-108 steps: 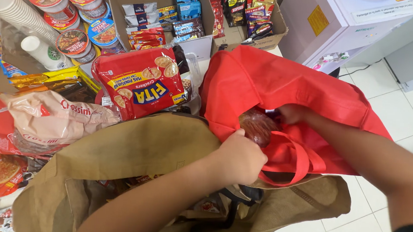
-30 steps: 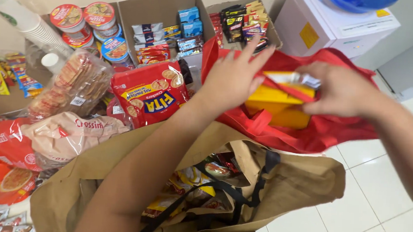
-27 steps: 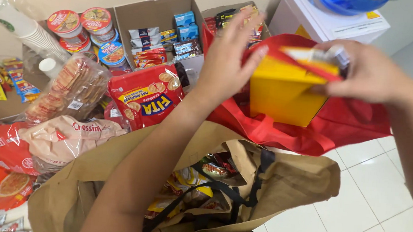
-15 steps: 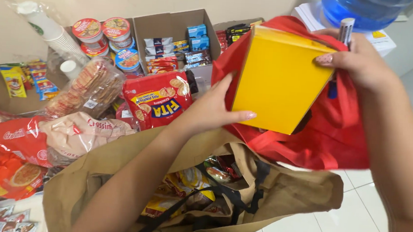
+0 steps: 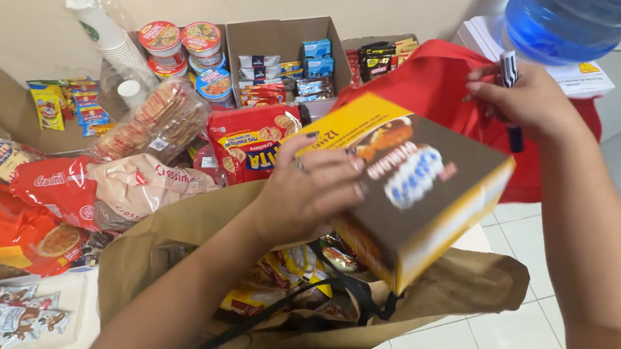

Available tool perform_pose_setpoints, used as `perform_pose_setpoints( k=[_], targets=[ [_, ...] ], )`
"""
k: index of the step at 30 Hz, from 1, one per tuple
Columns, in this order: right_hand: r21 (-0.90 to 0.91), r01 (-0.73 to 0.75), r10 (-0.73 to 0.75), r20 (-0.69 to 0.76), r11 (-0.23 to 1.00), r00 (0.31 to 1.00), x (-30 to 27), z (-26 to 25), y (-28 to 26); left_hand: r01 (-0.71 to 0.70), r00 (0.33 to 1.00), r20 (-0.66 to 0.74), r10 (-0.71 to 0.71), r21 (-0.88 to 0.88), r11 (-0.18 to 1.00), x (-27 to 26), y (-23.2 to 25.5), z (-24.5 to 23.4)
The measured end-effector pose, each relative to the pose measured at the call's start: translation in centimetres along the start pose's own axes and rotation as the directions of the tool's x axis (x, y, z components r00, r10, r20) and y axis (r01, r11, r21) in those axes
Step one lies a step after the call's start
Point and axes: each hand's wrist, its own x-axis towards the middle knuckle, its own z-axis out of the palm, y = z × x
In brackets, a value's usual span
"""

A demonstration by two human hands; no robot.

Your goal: The person unpacks various packaged food items from a red tote bag and a brown paper bag onto a table. They then use a blue marker to write prices on the packaging of items including cookies, crackers, chocolate, and chips before placing them into a cardboard box.

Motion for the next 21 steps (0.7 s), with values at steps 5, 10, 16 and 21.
perform_pose_setpoints(
  k=[5,10,16,21],
  targets=[
    [-0.663,0.387,-0.494,0.029,0.641,0.869,-3.7,-1.6,-2.2,-0.405,0.914,0.169,0.368,0.369,0.837,-1.8,-1.1,-6.3],
    [0.083,0.400,-0.392,-0.099,0.913,0.915,-10.2,1.8,-3.9,-0.385,0.923,0.222,0.314,0.502,0.775,-5.3,-2.0,-12.2],
    [0.781,-0.163,-0.447,0.499,0.602,0.742,-14.9,20.8,-9.3,-0.132,0.988,0.045,0.147,0.735,0.665,-10.5,-1.6,-15.8],
    [0.829,-0.240,-0.172,0.370,0.506,0.913,-13.9,33.4,-16.4,-0.059,0.998,0.039,0.046,0.811,0.582,-15.4,-1.8,-19.7]
  ],
)
